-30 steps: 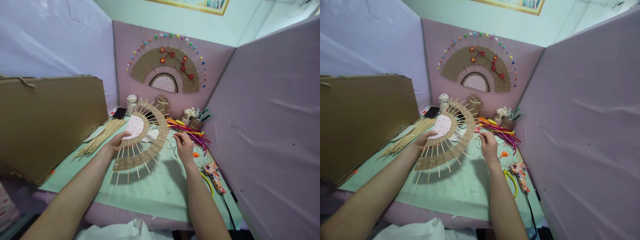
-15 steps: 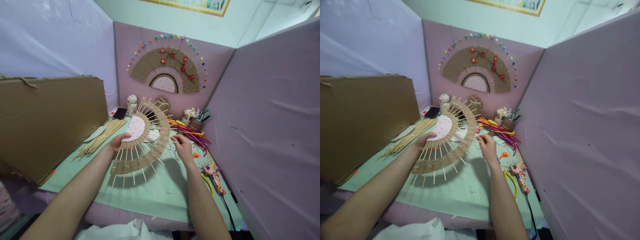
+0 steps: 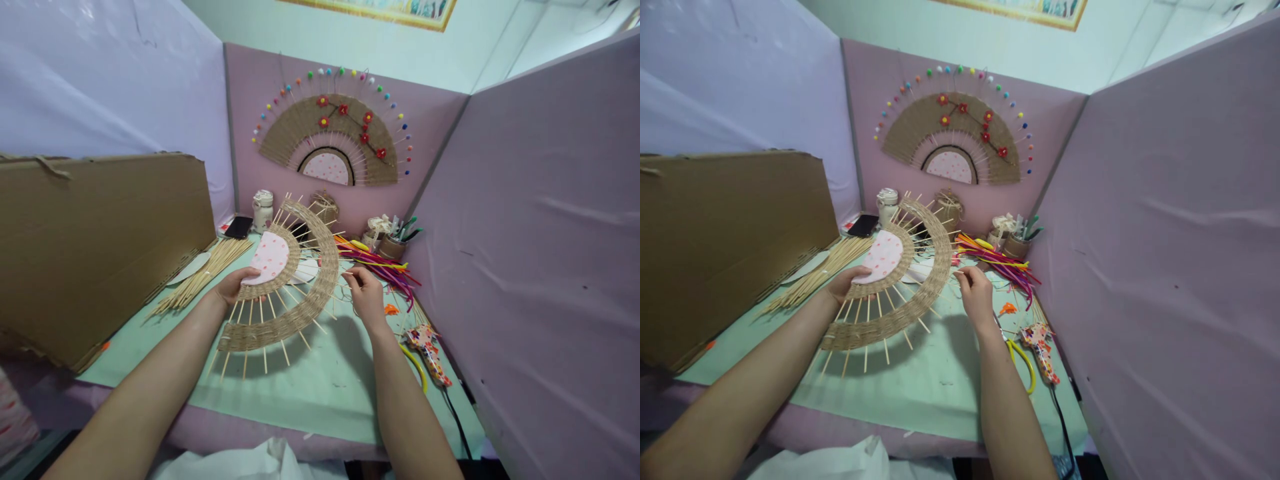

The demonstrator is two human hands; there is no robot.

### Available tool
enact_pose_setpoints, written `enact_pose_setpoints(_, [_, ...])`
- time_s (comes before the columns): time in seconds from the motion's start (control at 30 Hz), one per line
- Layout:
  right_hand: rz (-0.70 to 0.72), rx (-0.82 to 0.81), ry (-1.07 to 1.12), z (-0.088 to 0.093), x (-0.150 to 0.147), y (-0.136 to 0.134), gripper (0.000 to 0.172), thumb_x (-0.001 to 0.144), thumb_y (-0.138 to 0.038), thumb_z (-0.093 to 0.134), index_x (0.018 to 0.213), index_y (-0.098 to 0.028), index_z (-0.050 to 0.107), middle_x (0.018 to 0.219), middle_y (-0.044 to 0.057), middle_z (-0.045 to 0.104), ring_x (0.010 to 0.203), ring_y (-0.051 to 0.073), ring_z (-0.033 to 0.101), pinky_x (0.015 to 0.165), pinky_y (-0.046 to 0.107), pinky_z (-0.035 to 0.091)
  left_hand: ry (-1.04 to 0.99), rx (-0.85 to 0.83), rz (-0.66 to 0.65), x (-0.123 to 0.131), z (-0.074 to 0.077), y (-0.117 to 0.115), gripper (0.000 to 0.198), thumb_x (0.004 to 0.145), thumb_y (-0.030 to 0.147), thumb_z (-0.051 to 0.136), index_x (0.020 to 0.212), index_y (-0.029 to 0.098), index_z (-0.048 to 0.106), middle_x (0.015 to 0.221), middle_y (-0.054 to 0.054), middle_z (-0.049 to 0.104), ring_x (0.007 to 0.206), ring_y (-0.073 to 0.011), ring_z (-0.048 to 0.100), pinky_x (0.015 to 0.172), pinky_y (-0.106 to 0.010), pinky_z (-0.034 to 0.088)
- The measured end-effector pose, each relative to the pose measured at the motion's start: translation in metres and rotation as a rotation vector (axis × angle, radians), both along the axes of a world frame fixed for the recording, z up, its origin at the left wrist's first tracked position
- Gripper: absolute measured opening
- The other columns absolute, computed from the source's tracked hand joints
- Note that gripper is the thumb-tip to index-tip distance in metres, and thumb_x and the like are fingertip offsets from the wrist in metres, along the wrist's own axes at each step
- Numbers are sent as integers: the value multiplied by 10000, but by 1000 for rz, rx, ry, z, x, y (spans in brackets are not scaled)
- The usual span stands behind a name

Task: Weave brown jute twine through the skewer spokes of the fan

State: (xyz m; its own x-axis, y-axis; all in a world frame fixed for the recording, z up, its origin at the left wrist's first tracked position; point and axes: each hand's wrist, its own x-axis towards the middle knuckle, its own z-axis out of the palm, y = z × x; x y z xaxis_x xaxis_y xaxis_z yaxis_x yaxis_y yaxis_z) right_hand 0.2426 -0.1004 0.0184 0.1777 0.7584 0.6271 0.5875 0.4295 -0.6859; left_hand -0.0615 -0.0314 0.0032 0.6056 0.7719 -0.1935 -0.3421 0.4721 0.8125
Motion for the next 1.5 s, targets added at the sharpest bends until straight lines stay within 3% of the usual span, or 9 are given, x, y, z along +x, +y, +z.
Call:
enact_pose_setpoints(0.17, [-12,66,-76,1,3,1,202,834,-330,489,795,-185,623,797,53,633,726,168,546,674,287,409,22,-27,-6,-2,-2,2,396,769,121,444,1128,44,591,704,-148,714,518,-243,661,409,-293,523])
enact_pose_setpoints(0.43, [-104,132,-68,6,8,-4,212,821,-369,540,763,-179,612,721,34,604,668,153,528,631,277,402,21,-13,-17,-3,-3,3,412,769,110,442,1149,42,585,746,-168,717,535,-243,667,430,-297,530])
enact_pose_setpoints(0.7, [-57,188,-145,7,14,-1,180,857,-314,486,818,-185,606,802,56,608,768,174,540,725,310,415,86,34,-64,-7,-11,11,476,766,151,449,1216,24,539,714,-171,714,495,-246,653,379,-287,493])
enact_pose_setpoints(1.07, [-78,-10,160,7,15,0,244,773,-392,563,765,-156,625,687,22,609,622,142,507,613,265,392,33,-8,-102,-3,-9,5,402,743,146,476,1107,39,607,730,-162,716,558,-238,667,455,-305,529])
enact_pose_setpoints(1.2, [6,-84,219,0,10,5,241,758,-383,572,754,-148,624,685,19,610,629,138,505,618,259,389,33,-6,-186,1,-8,0,403,727,159,499,1087,22,618,721,-166,714,579,-257,672,474,-329,534])
enact_pose_setpoints(1.33, [64,-104,261,-4,8,8,246,762,-387,560,740,-147,608,698,21,608,649,137,504,633,257,389,9,-3,-243,4,-9,-2,446,710,168,541,1126,17,598,789,-171,720,691,-282,688,603,-381,554])
enact_pose_setpoints(1.5, [72,-119,279,-2,5,5,278,751,-422,562,736,-148,605,689,21,604,628,133,489,608,252,377,-21,-62,-98,8,-13,2,464,745,175,541,1177,6,562,831,-156,725,782,-241,693,773,-333,527])
